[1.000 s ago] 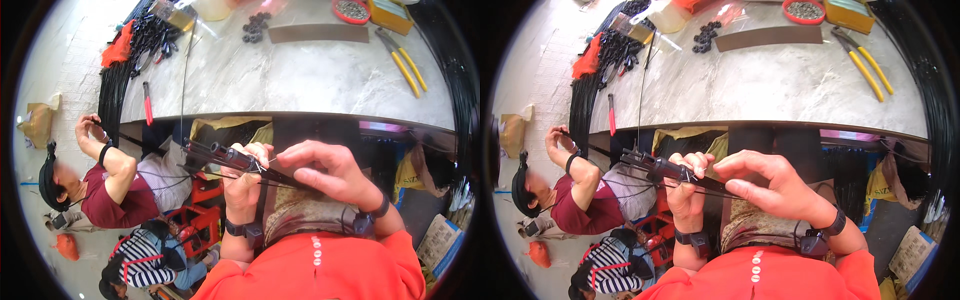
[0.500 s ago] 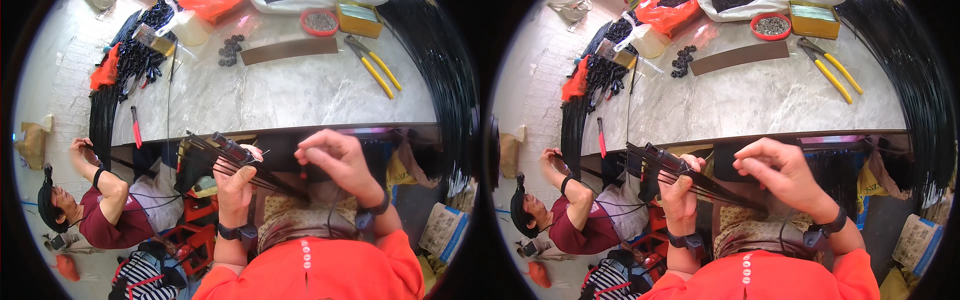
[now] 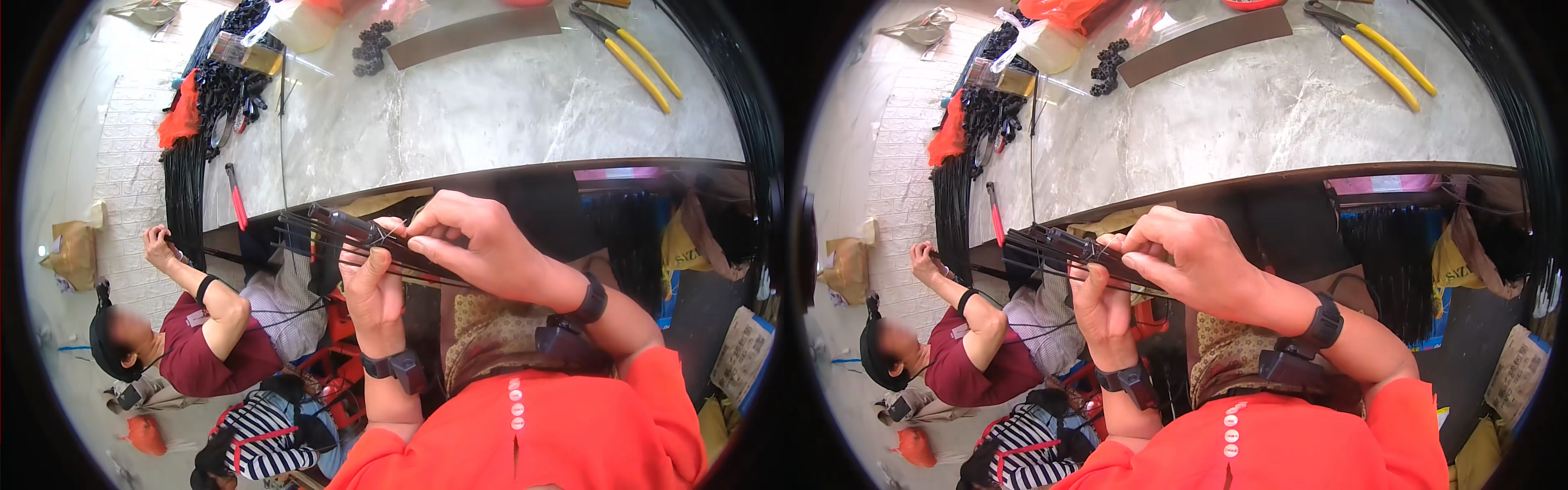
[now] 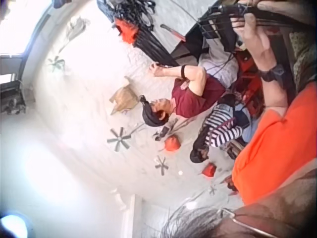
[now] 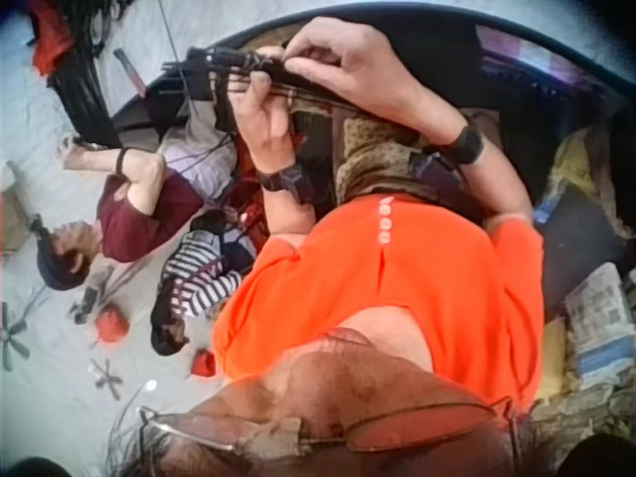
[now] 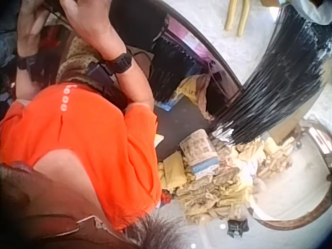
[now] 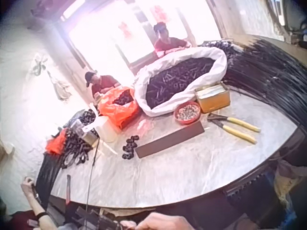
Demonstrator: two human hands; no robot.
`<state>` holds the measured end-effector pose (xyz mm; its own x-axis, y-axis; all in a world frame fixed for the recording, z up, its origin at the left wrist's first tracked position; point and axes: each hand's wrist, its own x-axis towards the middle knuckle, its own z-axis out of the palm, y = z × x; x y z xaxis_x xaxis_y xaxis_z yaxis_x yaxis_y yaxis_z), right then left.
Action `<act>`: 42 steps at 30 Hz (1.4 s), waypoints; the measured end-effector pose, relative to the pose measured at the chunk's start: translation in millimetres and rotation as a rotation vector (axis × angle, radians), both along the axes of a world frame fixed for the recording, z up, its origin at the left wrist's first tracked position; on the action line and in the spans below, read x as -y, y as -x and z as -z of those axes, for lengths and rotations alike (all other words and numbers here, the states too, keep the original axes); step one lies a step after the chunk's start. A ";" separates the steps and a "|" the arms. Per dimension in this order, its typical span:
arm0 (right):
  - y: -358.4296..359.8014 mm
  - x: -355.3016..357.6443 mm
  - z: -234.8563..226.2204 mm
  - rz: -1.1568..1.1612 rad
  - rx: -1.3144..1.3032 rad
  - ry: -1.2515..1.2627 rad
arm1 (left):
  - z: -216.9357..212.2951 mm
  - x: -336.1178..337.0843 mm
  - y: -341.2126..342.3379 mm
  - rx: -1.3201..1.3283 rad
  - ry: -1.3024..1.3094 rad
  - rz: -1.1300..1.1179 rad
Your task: The person inserts black umbrella ribs into a central hub, secures them with a wire loop by hand, and uses yellow-handled pliers to twist and cut the wire.
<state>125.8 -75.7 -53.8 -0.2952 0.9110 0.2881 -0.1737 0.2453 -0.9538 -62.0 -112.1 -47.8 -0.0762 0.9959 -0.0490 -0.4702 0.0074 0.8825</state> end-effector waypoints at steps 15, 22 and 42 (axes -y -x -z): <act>21.2 -1.6 9.7 0.088 0.095 -0.132 | 6.6 4.0 16.4 0.044 0.041 0.022; 25.2 -3.9 12.7 0.043 0.060 -0.159 | -1.4 8.2 17.0 -0.071 0.007 -0.033; 42.1 25.0 2.1 0.189 0.233 -0.359 | 16.1 15.0 41.2 0.021 -0.066 0.079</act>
<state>83.7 -100.7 -55.9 -0.2279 0.8097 0.5409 0.1141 0.5739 -0.8110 -103.2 -127.2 -63.9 0.0029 0.9999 0.0157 -0.4891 -0.0122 0.8721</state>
